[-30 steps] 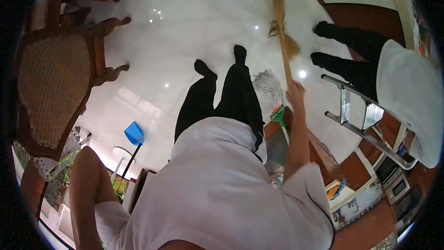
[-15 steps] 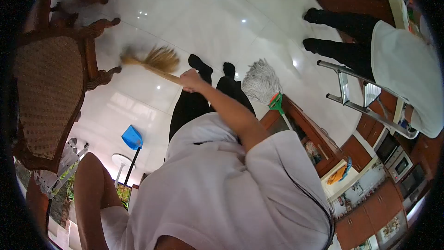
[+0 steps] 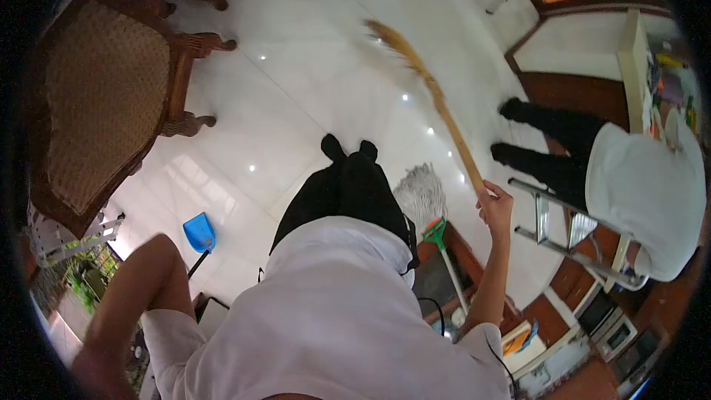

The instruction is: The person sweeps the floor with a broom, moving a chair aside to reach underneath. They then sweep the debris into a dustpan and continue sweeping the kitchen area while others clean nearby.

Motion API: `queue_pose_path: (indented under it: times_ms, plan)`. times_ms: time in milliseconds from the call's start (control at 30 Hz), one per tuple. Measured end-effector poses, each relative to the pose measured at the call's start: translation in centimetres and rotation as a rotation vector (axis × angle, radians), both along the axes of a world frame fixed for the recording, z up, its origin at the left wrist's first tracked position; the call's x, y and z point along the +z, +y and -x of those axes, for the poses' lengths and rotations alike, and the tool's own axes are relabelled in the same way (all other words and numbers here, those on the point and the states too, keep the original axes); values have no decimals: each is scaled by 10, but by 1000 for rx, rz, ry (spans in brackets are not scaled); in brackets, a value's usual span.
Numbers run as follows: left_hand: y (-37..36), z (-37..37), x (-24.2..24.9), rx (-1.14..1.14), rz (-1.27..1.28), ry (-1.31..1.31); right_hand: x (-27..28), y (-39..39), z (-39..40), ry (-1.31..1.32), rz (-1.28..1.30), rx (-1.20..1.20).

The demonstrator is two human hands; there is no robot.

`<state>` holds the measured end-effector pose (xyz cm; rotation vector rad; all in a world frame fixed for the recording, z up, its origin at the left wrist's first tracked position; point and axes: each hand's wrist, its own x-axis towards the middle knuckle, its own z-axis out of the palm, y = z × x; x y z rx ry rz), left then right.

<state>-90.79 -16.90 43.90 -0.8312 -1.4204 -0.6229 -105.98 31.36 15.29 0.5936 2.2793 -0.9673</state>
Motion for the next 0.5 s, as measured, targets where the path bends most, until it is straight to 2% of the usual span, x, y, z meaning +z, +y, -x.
queue_pose_path:
  times_ms: [33, 67, 100, 167, 200, 233, 267, 333, 433, 500]
  plan:
    - [-11, 14, -7, -53, -230, 157, -16, -3, 15, 11, 11, 18]
    - [-46, -17, -20, 342, -292, 147, -42, -8, 35, 64, 2, -49]
    - [-85, -35, -32, 661, -279, 26, -71, -14, 58, 123, -6, -119]
    - [-159, -55, -48, 1321, -143, -352, -144, -20, 112, 69, 199, -114]
    - [-191, -58, -58, 1566, -33, -516, -174, -45, 134, 206, 144, -78]
    - [-217, -56, -69, 1758, 81, -636, -216, -69, 155, 199, 183, -236]
    - [-235, -52, -80, 1914, 171, -716, -261, -82, 178, 108, 42, 85]
    - [-254, -45, -92, 2140, 252, -708, -279, -144, 187, 131, 9, 149]
    - [-263, -39, -98, 2314, 222, -555, -295, -256, 154, 142, -137, 272]
    - [-272, -48, -101, 2408, 146, -525, -256, -274, 141, -42, 33, 212]
